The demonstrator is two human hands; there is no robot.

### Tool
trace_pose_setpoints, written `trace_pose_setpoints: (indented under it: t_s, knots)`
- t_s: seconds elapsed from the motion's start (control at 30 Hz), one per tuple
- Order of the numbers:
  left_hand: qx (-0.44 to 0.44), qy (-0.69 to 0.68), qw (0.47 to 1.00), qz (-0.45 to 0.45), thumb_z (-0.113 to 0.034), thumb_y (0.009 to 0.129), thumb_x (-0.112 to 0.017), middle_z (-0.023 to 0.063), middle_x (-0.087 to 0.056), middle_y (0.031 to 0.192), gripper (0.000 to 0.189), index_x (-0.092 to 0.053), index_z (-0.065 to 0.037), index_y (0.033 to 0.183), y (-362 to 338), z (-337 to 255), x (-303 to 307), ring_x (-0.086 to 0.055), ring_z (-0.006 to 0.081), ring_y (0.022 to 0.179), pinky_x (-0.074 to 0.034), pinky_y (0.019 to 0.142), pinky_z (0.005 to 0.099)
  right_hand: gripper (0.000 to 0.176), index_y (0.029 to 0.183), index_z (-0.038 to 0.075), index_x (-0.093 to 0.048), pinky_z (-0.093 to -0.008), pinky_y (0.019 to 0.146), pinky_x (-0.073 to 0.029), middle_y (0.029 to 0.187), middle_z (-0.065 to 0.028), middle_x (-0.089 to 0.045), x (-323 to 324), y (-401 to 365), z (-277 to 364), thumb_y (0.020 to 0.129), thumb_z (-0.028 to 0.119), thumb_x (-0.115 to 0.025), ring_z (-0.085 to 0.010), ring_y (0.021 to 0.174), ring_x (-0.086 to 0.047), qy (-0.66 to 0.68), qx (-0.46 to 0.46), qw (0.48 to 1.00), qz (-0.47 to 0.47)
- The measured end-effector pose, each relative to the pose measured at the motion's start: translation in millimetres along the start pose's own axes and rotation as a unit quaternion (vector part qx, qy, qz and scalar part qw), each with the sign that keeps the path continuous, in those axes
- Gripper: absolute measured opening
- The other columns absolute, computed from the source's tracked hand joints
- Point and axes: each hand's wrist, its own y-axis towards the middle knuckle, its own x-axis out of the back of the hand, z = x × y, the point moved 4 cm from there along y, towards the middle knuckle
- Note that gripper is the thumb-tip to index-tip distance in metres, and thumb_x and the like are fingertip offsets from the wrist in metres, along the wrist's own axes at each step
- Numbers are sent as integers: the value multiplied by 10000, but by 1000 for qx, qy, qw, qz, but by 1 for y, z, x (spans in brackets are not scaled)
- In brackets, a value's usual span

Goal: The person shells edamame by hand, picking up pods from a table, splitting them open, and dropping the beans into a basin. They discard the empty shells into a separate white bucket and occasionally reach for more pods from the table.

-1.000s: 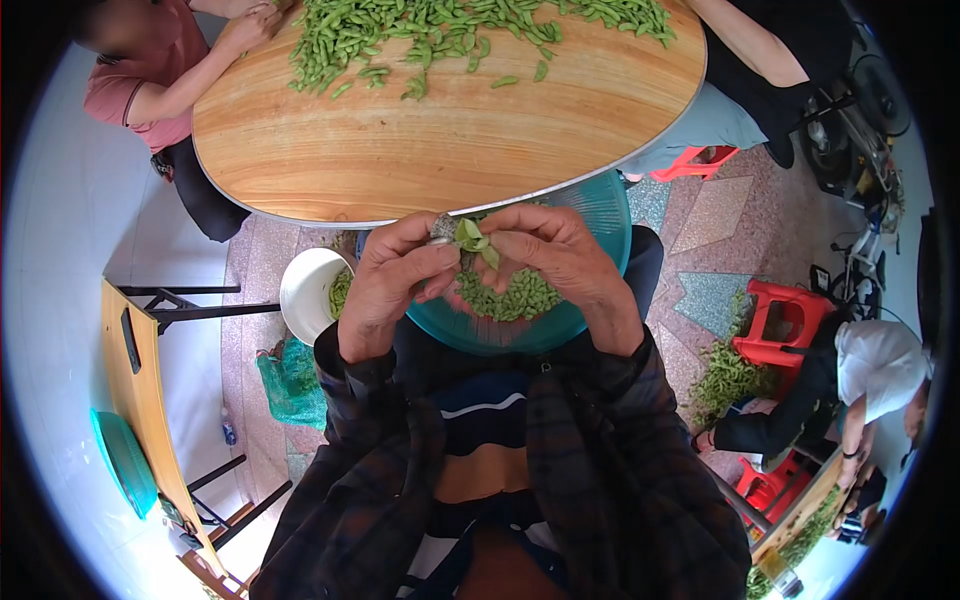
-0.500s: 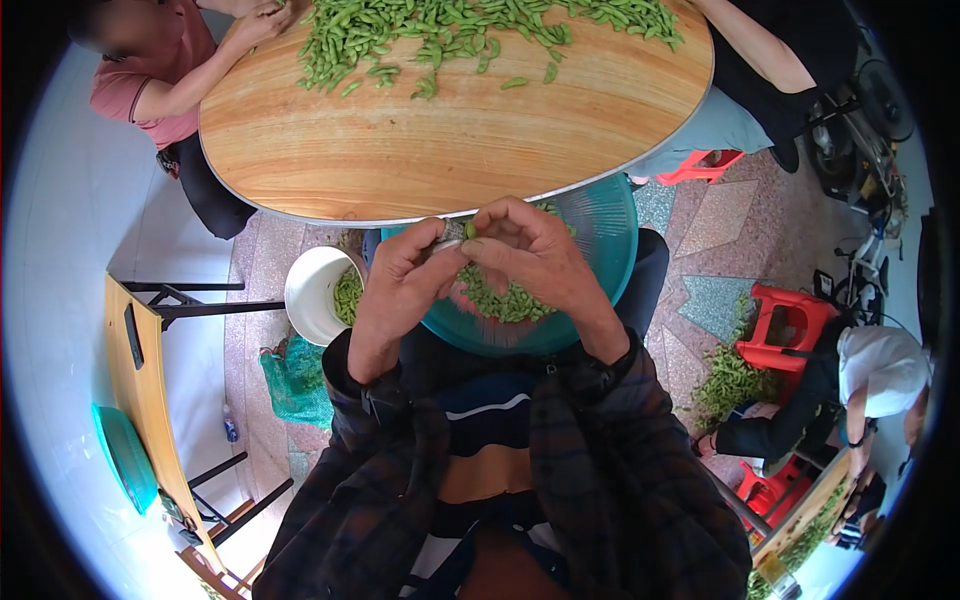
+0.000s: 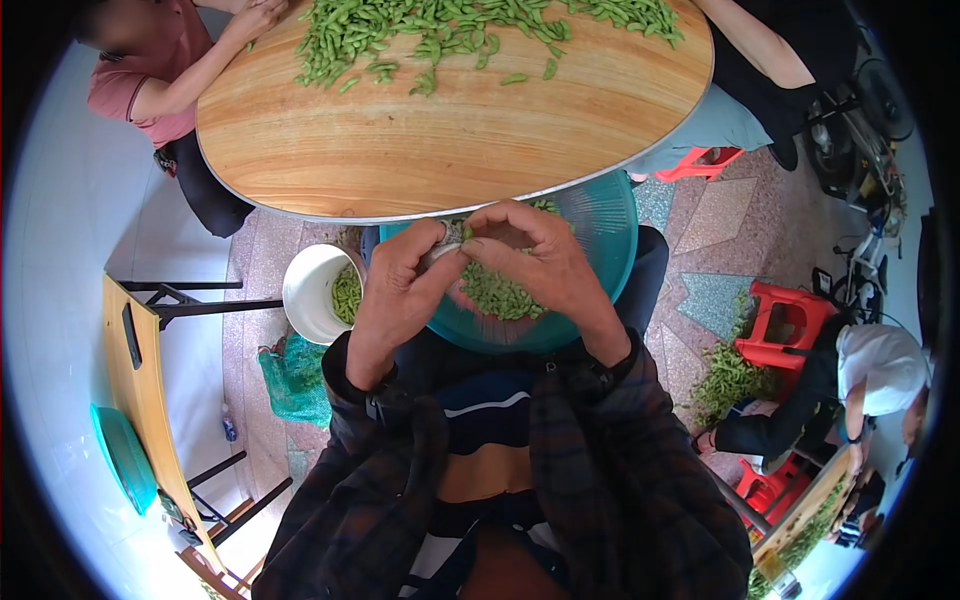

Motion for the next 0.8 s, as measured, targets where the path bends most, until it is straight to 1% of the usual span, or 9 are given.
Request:
trace_pose_setpoints:
  t_s: [0.13, 0.2, 0.23, 0.3, 0.33, 0.4, 0.6, 0.73, 0.8]
  knots:
    - [16, -50, 998, 17, -71, 918, -689, -36, -482, 723, 134, -580, 0, 886, -1, 0, -3, -400, 57, 660, -330, 559, 255, 217, 1095, -32, -671, -294, 766, -547, 958, -121, -704, 2, -2, 2, 981, 152, -663, -183, 852, -696, 19, 9, 1000, 7]
    - [33, -68, 997, 30, -68, 924, -688, -38, -497, 720, 126, -587, -4, 882, -1, 6, -3, -415, 46, 662, -333, 558, 248, 195, 1123, -29, -665, -286, 789, -523, 967, -70, -698, 4, -2, 7, 998, 116, -631, -139, 887, -677, -120, 85, 989, 4]
    - [33, -68, 997, 31, -68, 924, -688, -38, -497, 720, 126, -587, -4, 882, -1, 5, -2, -415, 46, 662, -333, 558, 248, 195, 1123, -29, -665, -286, 789, -523, 967, -70, -698, 5, -2, 7, 998, 116, -631, -139, 887, -677, -120, 85, 989, 3]
    - [74, -130, 988, 41, -54, 929, -682, -40, -514, 698, 98, -608, -14, 876, -3, 2, -1, -438, 32, 640, -331, 546, 238, 232, 1146, -34, -661, -324, 736, -525, 925, -96, -672, 5, -3, 12, 1032, 147, -573, -176, 823, -659, -104, 134, 985, 9]
    - [74, -130, 988, 41, -54, 929, -682, -40, -514, 698, 98, -608, -14, 876, -3, 3, 1, -438, 32, 640, -331, 546, 238, 232, 1146, -34, -661, -324, 736, -525, 925, -96, -672, 5, -3, 12, 1032, 147, -573, -176, 823, -659, -104, 134, 986, 8]
    - [100, -186, 975, 64, -36, 933, -672, -36, -530, 671, 70, -632, -20, 878, -1, 7, 1, -457, 29, 589, -322, 513, 225, 230, 1157, -32, -656, -312, 749, -522, 946, -103, -664, 5, -3, 4, 1039, 144, -566, -167, 852, -658, -5, 64, 997, 33]
    - [95, -265, 958, 52, -26, 944, -655, -22, -531, 638, 58, -650, -5, 890, 1, 19, -4, -453, 42, 523, -305, 466, 219, 220, 1147, -32, -664, -285, 698, -515, 946, -103, -660, 5, -4, 1, 1039, 127, -557, -142, 784, -652, 27, 51, 997, 46]
    - [104, -256, 959, 59, -31, 948, -653, -24, -525, 635, 63, -649, -7, 889, 1, 22, -5, -449, 40, 525, -300, 468, 219, 211, 1120, -39, -676, -279, 662, -518, 920, -97, -670, 5, -5, -2, 1018, 102, -557, -135, 740, -655, -7, 36, 999, 25]
    - [115, -246, 960, 61, -43, 944, -659, -26, -525, 642, 70, -645, -14, 883, 1, 24, -5, -448, 35, 534, -296, 476, 221, 213, 1114, -50, -672, -272, 676, -513, 906, -61, -661, 6, -5, -6, 1010, 102, -565, -112, 756, -657, -14, 10, 1000, 20]
